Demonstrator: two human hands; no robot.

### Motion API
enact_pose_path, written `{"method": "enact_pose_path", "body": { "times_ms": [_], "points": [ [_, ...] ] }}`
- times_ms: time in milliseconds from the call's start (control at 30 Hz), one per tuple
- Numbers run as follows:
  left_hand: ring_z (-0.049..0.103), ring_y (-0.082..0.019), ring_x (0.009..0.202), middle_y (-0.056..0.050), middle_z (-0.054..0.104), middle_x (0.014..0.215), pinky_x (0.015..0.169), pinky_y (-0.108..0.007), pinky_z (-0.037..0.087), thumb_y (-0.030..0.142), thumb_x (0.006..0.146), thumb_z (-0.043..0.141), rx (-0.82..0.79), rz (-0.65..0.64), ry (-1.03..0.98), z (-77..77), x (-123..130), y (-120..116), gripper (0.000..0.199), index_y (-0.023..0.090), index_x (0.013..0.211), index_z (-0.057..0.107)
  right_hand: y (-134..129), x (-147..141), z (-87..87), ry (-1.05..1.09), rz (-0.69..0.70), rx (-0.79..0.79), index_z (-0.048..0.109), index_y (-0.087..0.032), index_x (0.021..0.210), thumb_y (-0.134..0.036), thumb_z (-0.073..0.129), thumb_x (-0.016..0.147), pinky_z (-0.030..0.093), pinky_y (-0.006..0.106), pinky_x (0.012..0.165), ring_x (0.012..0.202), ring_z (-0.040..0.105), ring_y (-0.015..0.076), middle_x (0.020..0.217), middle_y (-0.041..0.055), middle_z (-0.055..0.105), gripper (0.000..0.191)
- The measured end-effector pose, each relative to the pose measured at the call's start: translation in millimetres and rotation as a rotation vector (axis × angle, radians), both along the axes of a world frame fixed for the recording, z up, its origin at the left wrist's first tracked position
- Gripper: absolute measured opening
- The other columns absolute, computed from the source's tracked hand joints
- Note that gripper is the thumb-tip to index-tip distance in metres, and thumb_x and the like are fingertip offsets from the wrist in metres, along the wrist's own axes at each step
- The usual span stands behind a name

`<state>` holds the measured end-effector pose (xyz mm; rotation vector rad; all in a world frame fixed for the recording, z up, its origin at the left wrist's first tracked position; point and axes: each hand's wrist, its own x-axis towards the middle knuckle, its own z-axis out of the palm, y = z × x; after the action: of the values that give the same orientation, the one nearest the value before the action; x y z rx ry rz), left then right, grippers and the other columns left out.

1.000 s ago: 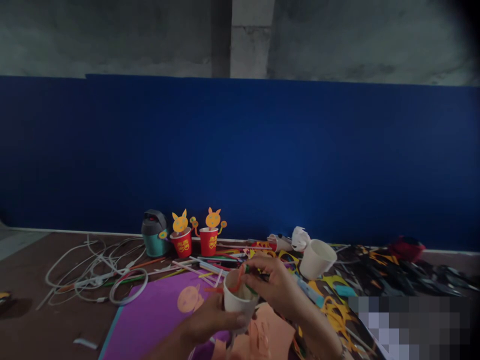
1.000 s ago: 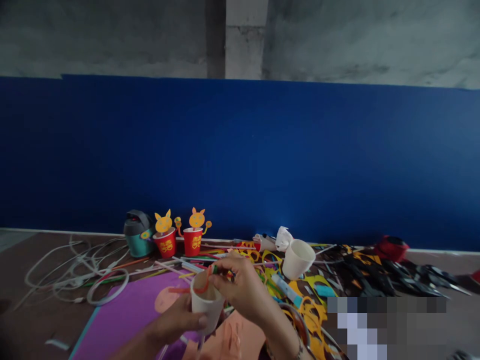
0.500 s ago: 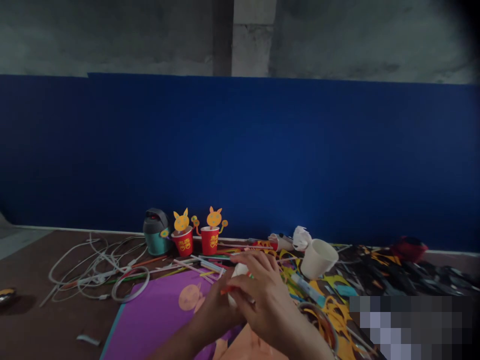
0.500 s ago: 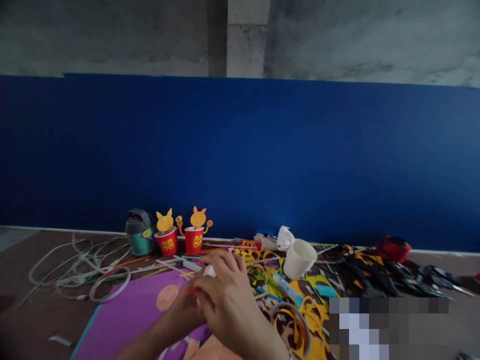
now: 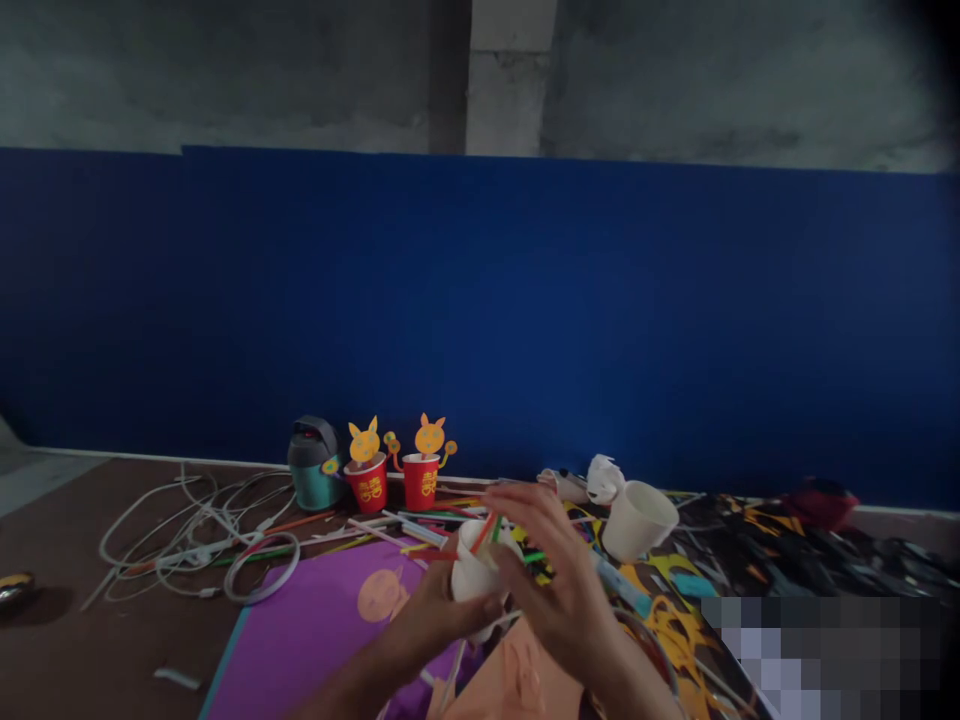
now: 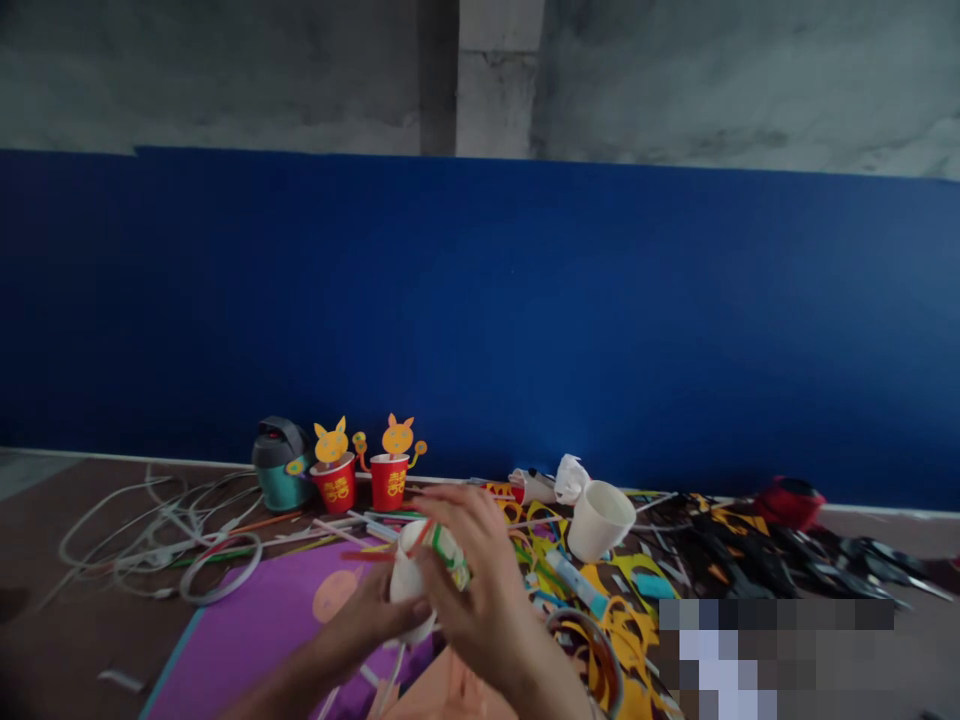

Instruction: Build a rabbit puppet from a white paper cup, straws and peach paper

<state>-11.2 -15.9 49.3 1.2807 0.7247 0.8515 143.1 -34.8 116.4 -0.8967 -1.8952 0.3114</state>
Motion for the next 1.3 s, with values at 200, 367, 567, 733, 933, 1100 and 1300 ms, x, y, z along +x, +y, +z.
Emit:
{"method": "enact_pose_path", "body": {
  "times_ms": [200, 367, 567, 733, 933, 1100, 1300],
  "points": [
    [0.054, -0.015, 0.069, -0.003, 0.063, 0.077, 0.064, -0.026, 0.040, 0.046, 0.057, 0.081, -0.002, -0.050, -0.075, -4.9, -4.6, -0.3, 0.044, 0.015, 0.087, 0.067, 15.8, 16.7, -4.8, 0.040, -0.014, -0.397, 0.066, -0.024, 0.102, -0.026, 0.066, 0.077, 0.046, 0.034, 0.081, 0.093, 0.060, 0.0212, 0.099, 0.0032, 0.067, 0.026],
    [0.056, -0.017, 0.069, -0.004, 0.065, 0.076, 0.065, -0.028, 0.042, 0.044, 0.056, 0.082, -0.054, -0.066, -0.117, -9.9, -4.7, -1.1, 0.045, 0.017, 0.090, 0.069, 19.3, 12.5, -9.9, 0.089, 0.047, -0.492, 0.068, -0.020, 0.079, -0.026, 0.062, 0.080, 0.046, 0.027, 0.066, 0.073, 0.060, 0.0163, 0.076, 0.0004, 0.068, 0.009],
    [0.060, -0.020, 0.074, -0.007, 0.068, 0.080, 0.068, -0.029, 0.043, 0.043, 0.057, 0.081, -0.059, 0.105, -0.279, -16.8, -9.0, 2.1, 0.049, 0.018, 0.096, 0.069, 24.7, 28.5, -5.7, 0.151, -0.027, -0.479, 0.065, -0.021, 0.106, -0.036, 0.065, 0.079, 0.046, 0.037, 0.086, 0.096, 0.059, 0.0219, 0.106, 0.0072, 0.066, 0.032],
    [0.061, -0.024, 0.085, -0.006, 0.068, 0.084, 0.075, -0.033, 0.046, 0.049, 0.056, 0.079, -0.068, 0.227, -0.430, -19.9, -7.8, 0.8, 0.067, 0.022, 0.114, 0.061, 34.1, 31.8, -10.5, 0.458, 0.176, -0.768, 0.060, -0.019, 0.113, -0.035, 0.075, 0.069, 0.048, 0.030, 0.074, 0.079, 0.062, 0.0167, 0.086, 0.0030, 0.067, 0.050],
    [0.063, -0.026, 0.087, -0.004, 0.070, 0.082, 0.077, -0.035, 0.047, 0.048, 0.061, 0.077, -0.116, 0.245, -0.501, -12.4, -2.8, -6.8, 0.058, 0.025, 0.112, 0.062, 33.9, -2.7, -30.0, 0.785, 0.345, -0.852, 0.065, -0.019, 0.077, -0.037, 0.073, 0.072, 0.046, 0.024, 0.062, 0.065, 0.057, 0.0127, 0.070, -0.0010, 0.061, 0.021],
    [0.064, -0.022, 0.078, -0.004, 0.071, 0.075, 0.070, -0.031, 0.048, 0.049, 0.062, 0.075, -0.181, 0.189, -0.568, -13.2, -4.4, -6.3, 0.061, 0.022, 0.116, 0.061, 30.2, -14.0, -37.9, 0.787, 0.304, -0.802, 0.062, -0.019, 0.075, -0.047, 0.065, 0.078, 0.042, 0.022, 0.055, 0.057, 0.051, 0.0115, 0.063, -0.0024, 0.055, 0.028],
    [0.064, -0.022, 0.078, -0.007, 0.070, 0.084, 0.072, -0.031, 0.048, 0.046, 0.064, 0.073, -0.208, 0.075, -0.540, -23.5, -11.5, -1.2, 0.064, 0.018, 0.120, 0.057, 23.8, 0.4, -23.1, 0.617, 0.405, -0.871, 0.066, -0.019, 0.088, -0.044, 0.059, 0.083, 0.047, 0.029, 0.072, 0.075, 0.060, 0.0174, 0.078, 0.0017, 0.064, 0.026]
  ]
}}
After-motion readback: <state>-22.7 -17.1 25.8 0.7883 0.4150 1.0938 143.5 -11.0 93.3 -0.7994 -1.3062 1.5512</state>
